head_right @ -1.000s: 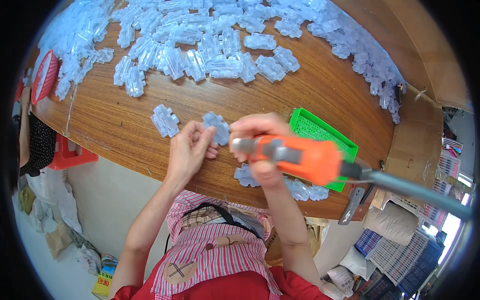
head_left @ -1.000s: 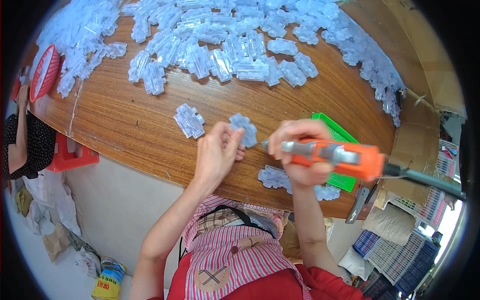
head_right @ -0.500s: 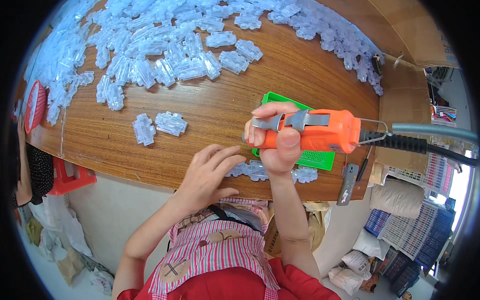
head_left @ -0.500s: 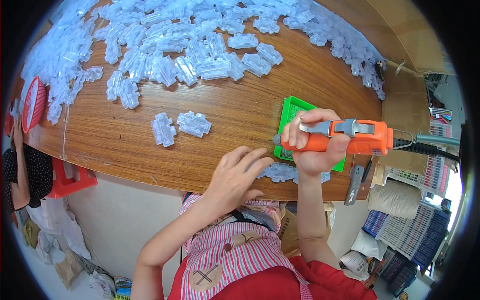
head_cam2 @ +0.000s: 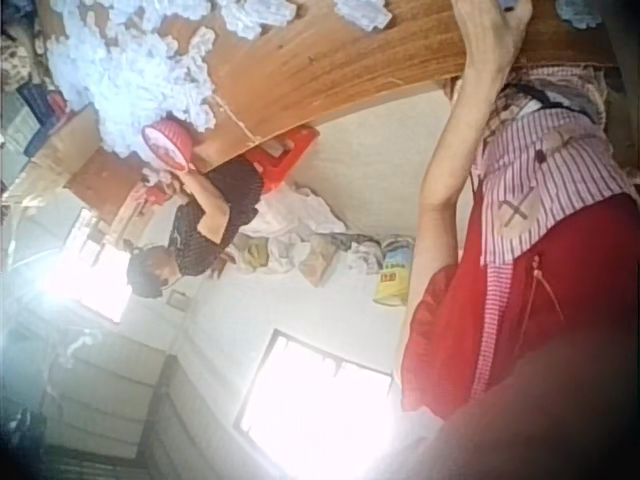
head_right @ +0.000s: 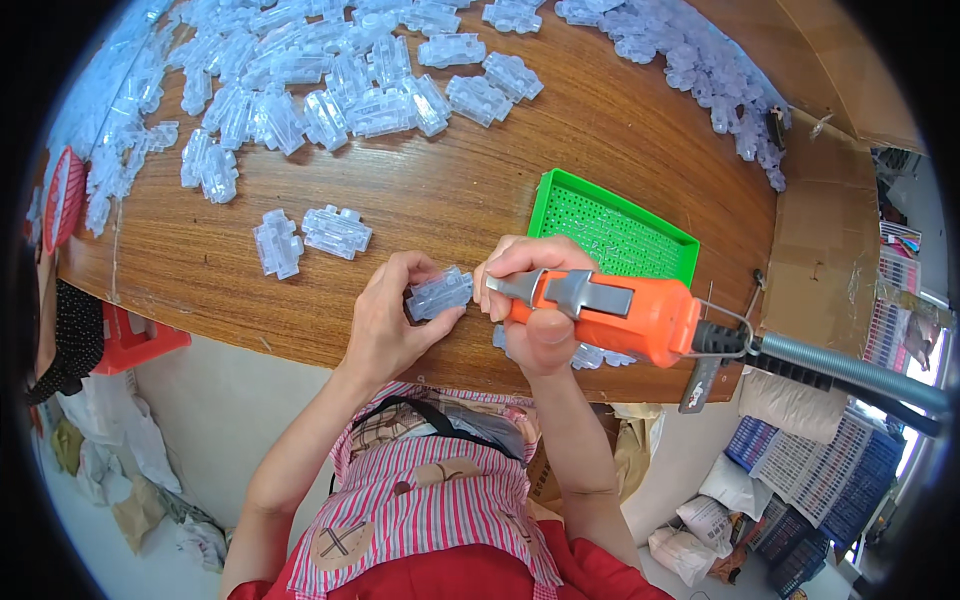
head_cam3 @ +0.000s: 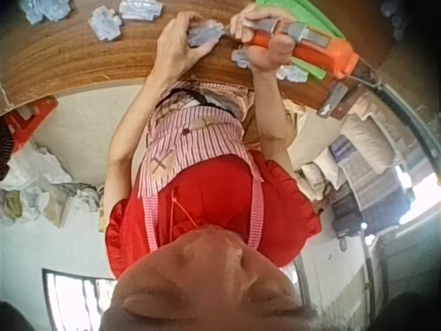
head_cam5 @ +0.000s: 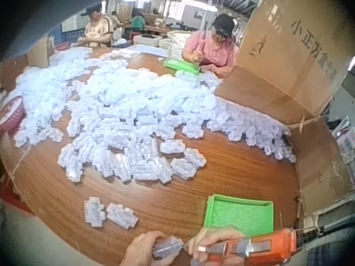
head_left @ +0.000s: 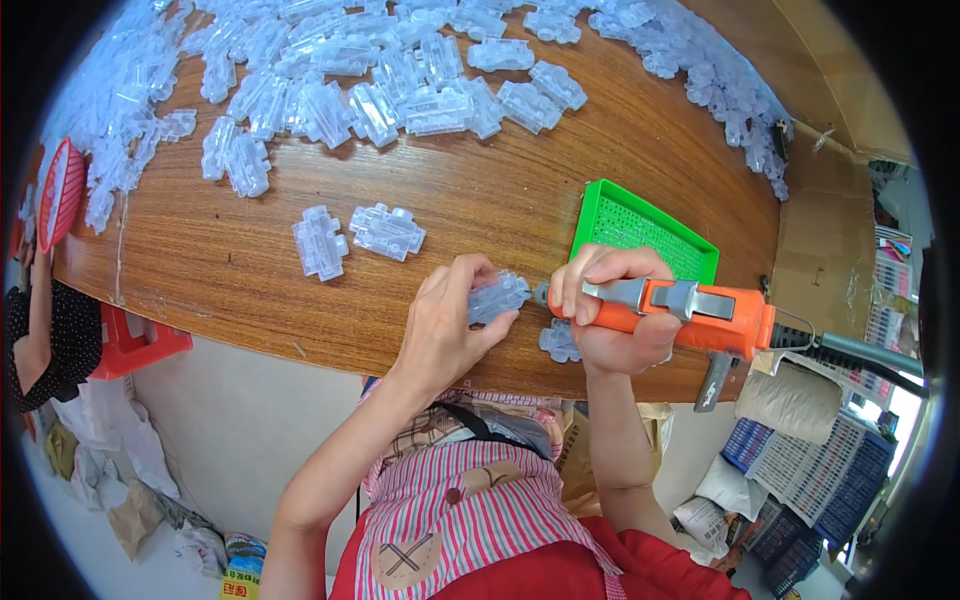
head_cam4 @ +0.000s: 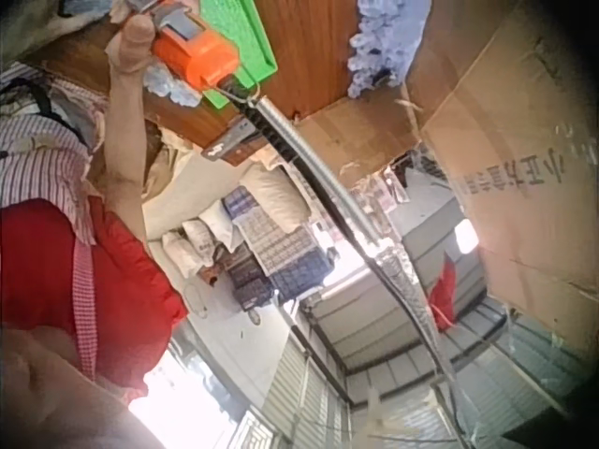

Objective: The person fits clear plastic components together by hand and fastens them using an electric screwdriver with screws from a tray.

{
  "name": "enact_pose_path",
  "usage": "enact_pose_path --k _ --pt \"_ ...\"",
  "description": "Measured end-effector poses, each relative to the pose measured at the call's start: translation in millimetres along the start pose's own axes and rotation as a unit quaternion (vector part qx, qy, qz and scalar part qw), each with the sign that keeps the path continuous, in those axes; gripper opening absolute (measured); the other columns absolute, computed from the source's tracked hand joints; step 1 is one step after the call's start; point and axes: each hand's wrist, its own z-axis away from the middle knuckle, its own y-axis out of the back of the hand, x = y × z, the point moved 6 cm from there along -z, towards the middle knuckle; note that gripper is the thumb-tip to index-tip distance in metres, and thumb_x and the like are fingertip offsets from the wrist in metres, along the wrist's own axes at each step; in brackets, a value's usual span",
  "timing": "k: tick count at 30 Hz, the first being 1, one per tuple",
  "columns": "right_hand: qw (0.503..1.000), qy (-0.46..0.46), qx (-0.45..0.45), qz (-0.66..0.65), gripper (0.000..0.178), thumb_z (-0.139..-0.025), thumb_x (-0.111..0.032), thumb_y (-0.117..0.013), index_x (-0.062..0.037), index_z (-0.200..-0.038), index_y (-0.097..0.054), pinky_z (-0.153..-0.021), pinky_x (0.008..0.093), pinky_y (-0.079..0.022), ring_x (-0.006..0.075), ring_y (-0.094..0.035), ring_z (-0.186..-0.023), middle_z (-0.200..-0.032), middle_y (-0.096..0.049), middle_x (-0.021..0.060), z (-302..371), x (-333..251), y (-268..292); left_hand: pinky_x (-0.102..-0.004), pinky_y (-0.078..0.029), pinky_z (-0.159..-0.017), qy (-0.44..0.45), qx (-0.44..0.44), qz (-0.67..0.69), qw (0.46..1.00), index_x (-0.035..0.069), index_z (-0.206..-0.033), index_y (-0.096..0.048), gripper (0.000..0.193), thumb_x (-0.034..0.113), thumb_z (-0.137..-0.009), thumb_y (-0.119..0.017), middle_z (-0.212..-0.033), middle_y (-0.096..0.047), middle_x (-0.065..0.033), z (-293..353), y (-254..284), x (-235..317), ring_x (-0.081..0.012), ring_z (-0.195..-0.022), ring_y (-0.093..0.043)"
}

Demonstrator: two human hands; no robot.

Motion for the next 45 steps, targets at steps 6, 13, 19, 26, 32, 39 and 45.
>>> enact_pose_path --k 6,13,19,26,32,39,45 --pt "0.996 0.022 -0.059 0.059 0.067 -0.087 -0.067 -0.055 -0.0013 -0.096 -0.056 -0.052 0.0311 -0.044 0.0165 -0.051 -0.057 -0.063 -0.053 0.0038 4.6 8.8 2.6 -0.0388 -0.051 -0.079 0.025 0.010 0.023 0.999 0.002 -0.106 -0.052 0.047 0.010 -0.069 -0.081 -0.096 -0.064 -0.0126 0.9 0.1 -1.8 -0.0287 -0.091 -0.063" --pt "0.996 0.047 -0.055 0.044 0.049 -0.083 -0.047 -0.071 -0.0009 -0.091 -0.057 -0.053 0.0308 -0.045 0.0176 -0.053 -0.057 -0.064 -0.055 0.0054 5.0 8.7 -5.6 -0.0393 -0.051 -0.078 0.019 0.015 0.028 0.999 0.004 -0.105 -0.054 0.043 0.010 -0.071 -0.080 -0.095 -0.064 -0.0121 1.5 0.2 -0.1 -0.0296 -0.090 -0.062" --pt "0.987 0.009 -0.093 0.130 0.063 -0.082 -0.062 -0.066 -0.0008 -0.099 -0.057 -0.056 0.0335 -0.044 0.0186 -0.053 -0.062 -0.069 -0.057 0.0058 10.0 6.9 -6.3 -0.0394 -0.051 -0.078 0.023 0.015 0.016 0.999 0.004 -0.104 -0.055 0.041 0.012 -0.072 -0.080 -0.095 -0.064 -0.0122 2.5 2.4 0.7 -0.0304 -0.091 -0.062" --pt "0.991 0.093 -0.052 0.075 0.073 -0.086 -0.073 -0.048 -0.0014 -0.098 -0.055 -0.046 0.0300 -0.043 0.0158 -0.050 -0.054 -0.061 -0.052 0.0029 -10.8 -28.7 -3.2 -0.0379 -0.052 -0.075 0.000 0.052 -0.082 0.995 0.000 -0.111 -0.061 0.042 0.022 -0.079 -0.077 -0.095 -0.067 -0.0145 -0.8 9.6 16.2 -0.0303 -0.086 -0.063" --pt "0.995 0.050 -0.030 0.078 0.072 -0.086 -0.072 -0.050 -0.0012 -0.097 -0.056 -0.048 0.0307 -0.043 0.0160 -0.050 -0.055 -0.058 -0.049 0.0029 -2.3 -13.4 -1.4 -0.0386 -0.051 -0.063 0.115 -0.032 -0.100 0.988 -0.002 -0.095 -0.061 0.024 0.021 -0.089 -0.067 -0.076 -0.064 -0.0142 -11.7 19.5 6.3 -0.0260 -0.065 -0.063" --pt "0.997 0.054 -0.046 0.042 0.072 -0.086 -0.073 -0.050 -0.0014 -0.097 -0.056 -0.049 0.0307 -0.043 0.0164 -0.049 -0.055 -0.059 -0.049 0.0032 1.9 5.3 -7.5 -0.0268 -0.047 -0.045 0.202 -0.087 0.074 0.973 -0.001 -0.083 -0.055 0.023 0.018 -0.094 -0.063 -0.062 -0.057 -0.0035 -7.0 6.2 -20.5 -0.0086 -0.054 -0.056" --pt "0.996 0.037 -0.064 0.044 0.070 -0.086 -0.071 -0.051 -0.0018 -0.098 -0.055 -0.050 0.0313 -0.043 0.0161 -0.049 -0.056 -0.062 -0.050 0.0029 -1.2 15.0 -7.3 -0.0255 -0.048 -0.045 0.222 -0.093 0.095 0.966 0.000 -0.081 -0.054 0.023 0.017 -0.094 -0.063 -0.063 -0.058 -0.0030 -7.3 3.3 -21.2 -0.0085 -0.054 -0.058"
